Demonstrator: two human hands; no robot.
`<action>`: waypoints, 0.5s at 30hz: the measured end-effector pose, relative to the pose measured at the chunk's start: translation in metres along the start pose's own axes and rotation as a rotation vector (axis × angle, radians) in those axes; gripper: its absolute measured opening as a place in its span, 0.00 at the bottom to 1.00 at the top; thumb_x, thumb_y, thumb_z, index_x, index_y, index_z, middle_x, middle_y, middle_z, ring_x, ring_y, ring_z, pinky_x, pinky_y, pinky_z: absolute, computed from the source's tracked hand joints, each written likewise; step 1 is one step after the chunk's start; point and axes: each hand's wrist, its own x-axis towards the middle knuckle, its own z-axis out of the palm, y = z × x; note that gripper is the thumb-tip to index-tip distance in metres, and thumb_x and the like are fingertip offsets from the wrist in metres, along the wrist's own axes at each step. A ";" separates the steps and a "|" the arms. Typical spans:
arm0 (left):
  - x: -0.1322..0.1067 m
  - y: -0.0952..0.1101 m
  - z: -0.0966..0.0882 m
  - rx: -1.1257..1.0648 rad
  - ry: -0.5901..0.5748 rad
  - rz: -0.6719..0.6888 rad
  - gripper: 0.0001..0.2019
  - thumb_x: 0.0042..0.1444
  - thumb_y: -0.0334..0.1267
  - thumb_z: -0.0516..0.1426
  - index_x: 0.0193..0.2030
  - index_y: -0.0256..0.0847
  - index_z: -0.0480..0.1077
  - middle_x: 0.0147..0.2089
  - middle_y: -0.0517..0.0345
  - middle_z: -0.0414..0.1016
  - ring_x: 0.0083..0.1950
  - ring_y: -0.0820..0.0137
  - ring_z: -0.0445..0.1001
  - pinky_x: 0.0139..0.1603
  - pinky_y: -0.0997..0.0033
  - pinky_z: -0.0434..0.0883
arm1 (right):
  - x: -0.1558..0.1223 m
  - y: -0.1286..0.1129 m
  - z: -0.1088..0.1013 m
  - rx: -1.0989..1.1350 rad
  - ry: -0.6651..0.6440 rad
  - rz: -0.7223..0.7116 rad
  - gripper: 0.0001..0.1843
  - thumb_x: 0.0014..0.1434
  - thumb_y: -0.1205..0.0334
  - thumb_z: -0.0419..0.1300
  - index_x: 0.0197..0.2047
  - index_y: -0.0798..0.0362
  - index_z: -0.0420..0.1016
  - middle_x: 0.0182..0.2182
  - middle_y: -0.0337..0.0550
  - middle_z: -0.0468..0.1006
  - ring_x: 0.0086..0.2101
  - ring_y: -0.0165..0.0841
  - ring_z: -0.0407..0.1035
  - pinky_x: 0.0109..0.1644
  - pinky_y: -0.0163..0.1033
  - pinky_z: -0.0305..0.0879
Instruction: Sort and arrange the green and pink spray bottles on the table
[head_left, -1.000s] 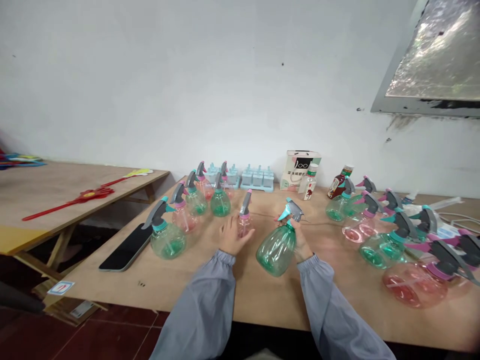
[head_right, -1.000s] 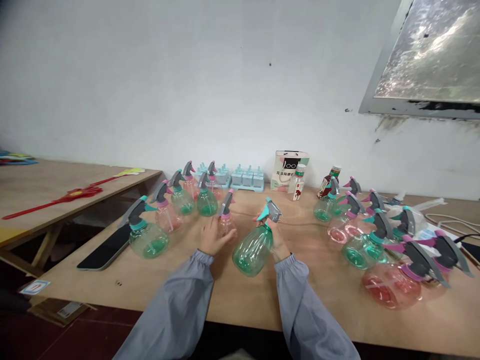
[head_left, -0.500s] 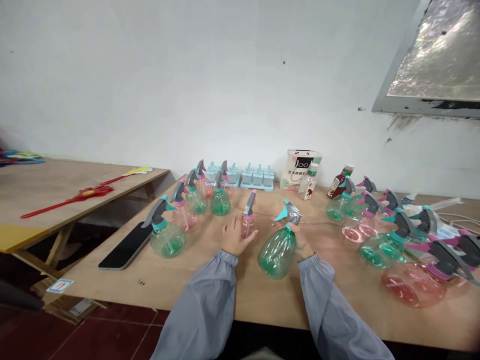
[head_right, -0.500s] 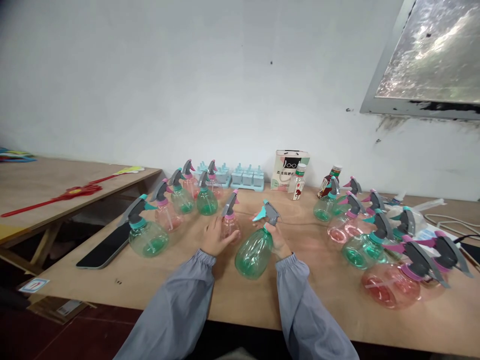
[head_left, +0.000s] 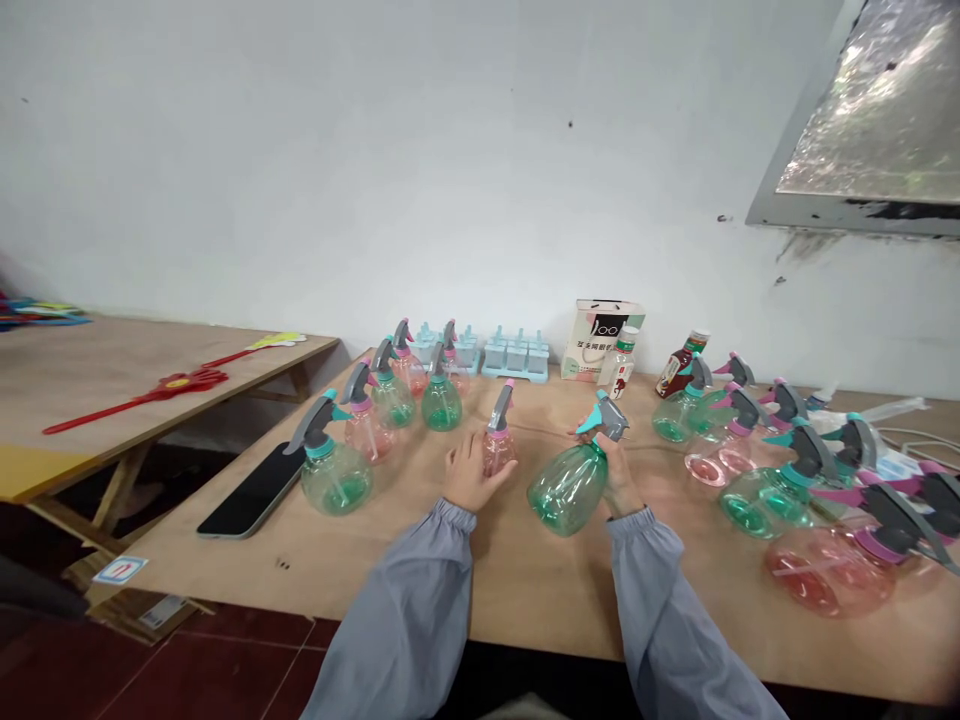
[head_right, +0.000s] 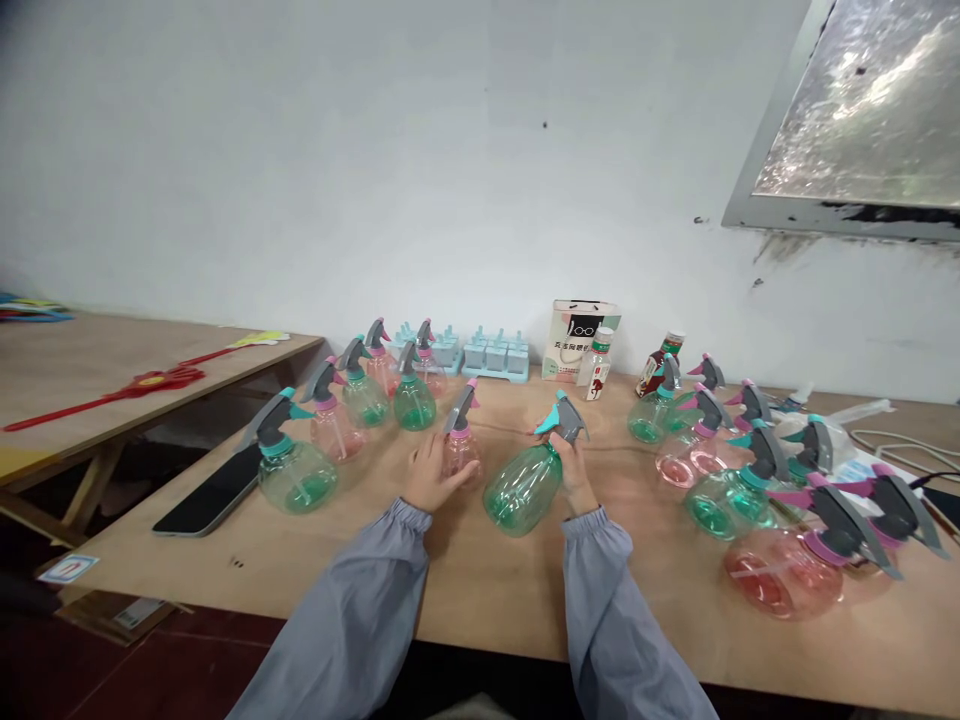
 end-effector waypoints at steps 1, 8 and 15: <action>0.000 0.000 0.000 0.002 -0.004 0.000 0.32 0.56 0.55 0.62 0.62 0.38 0.66 0.53 0.44 0.77 0.57 0.53 0.75 0.56 0.55 0.69 | 0.002 -0.003 -0.004 -0.038 0.018 -0.012 0.22 0.47 0.40 0.67 0.37 0.47 0.77 0.37 0.45 0.85 0.44 0.44 0.78 0.48 0.47 0.74; 0.001 -0.004 0.002 -0.025 -0.008 0.006 0.32 0.56 0.55 0.63 0.61 0.38 0.66 0.54 0.41 0.76 0.58 0.51 0.75 0.55 0.54 0.70 | 0.005 -0.018 -0.051 -0.423 0.183 -0.238 0.30 0.53 0.40 0.69 0.52 0.47 0.71 0.47 0.49 0.83 0.52 0.43 0.76 0.63 0.56 0.66; 0.001 -0.006 0.005 -0.035 0.001 0.023 0.32 0.56 0.56 0.62 0.62 0.39 0.64 0.52 0.42 0.76 0.57 0.50 0.75 0.53 0.54 0.72 | -0.011 -0.002 -0.084 -0.841 0.333 -0.284 0.37 0.56 0.32 0.62 0.58 0.50 0.65 0.53 0.57 0.77 0.54 0.50 0.73 0.61 0.60 0.65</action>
